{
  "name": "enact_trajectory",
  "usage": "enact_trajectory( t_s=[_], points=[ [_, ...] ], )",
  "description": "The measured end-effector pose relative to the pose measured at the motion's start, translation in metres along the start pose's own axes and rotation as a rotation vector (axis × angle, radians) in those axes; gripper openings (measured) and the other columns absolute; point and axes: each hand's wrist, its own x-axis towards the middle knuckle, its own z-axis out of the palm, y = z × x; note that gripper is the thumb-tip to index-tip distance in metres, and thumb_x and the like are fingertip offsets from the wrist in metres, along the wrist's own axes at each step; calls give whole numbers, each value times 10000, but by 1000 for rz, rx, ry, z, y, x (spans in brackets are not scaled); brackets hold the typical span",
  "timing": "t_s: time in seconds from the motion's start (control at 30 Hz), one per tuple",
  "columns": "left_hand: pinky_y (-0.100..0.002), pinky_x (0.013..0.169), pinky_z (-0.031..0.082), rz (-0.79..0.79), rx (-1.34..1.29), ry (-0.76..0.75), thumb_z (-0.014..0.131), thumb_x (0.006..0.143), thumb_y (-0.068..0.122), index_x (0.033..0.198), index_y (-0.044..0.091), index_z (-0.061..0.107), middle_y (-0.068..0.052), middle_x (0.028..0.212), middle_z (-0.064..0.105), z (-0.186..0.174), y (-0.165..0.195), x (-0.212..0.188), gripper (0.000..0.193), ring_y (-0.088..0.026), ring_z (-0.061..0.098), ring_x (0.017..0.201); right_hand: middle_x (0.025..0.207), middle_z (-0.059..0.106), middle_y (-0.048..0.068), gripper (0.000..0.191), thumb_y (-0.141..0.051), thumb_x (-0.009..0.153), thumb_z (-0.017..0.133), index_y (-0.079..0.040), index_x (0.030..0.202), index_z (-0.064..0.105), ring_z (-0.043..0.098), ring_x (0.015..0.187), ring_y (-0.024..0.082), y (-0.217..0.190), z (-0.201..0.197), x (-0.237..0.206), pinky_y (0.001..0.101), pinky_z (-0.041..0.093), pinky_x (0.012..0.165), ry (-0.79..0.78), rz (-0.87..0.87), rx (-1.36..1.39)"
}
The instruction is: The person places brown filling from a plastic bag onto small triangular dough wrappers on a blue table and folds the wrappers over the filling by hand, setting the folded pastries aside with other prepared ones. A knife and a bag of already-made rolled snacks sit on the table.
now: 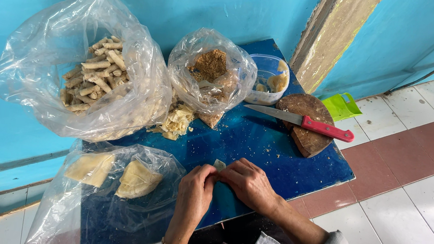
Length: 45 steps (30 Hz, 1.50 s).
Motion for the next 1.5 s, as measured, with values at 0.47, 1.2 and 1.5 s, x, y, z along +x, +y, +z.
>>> enact_trajectory(
  t_s=[0.47,1.2,1.5],
  points=[
    [-443,751,533,-59,192,-71,665,930,128,923,37,709,-96,897,664,5,0,12,101,-294,678,885,940,745,-14,150,-251,851,787,-156,964,766,696,849,202,8,1,7,341,543,693,19,89,-42],
    [-359,745,578,131,166,52,704,885,42,1017,30,725,-72,954,662,17,-7,-25,134,-253,679,935,917,729,-5,201,-294,844,778,-142,962,721,706,824,167,-1,-8,10,343,577,730,-251,510,155],
    [-391,726,536,52,111,70,706,872,35,1036,17,709,-89,947,635,5,7,-18,165,-269,662,901,941,727,-33,147,-238,841,775,-163,967,777,629,845,188,-15,-15,1,357,514,679,-46,29,-114]
  ],
)
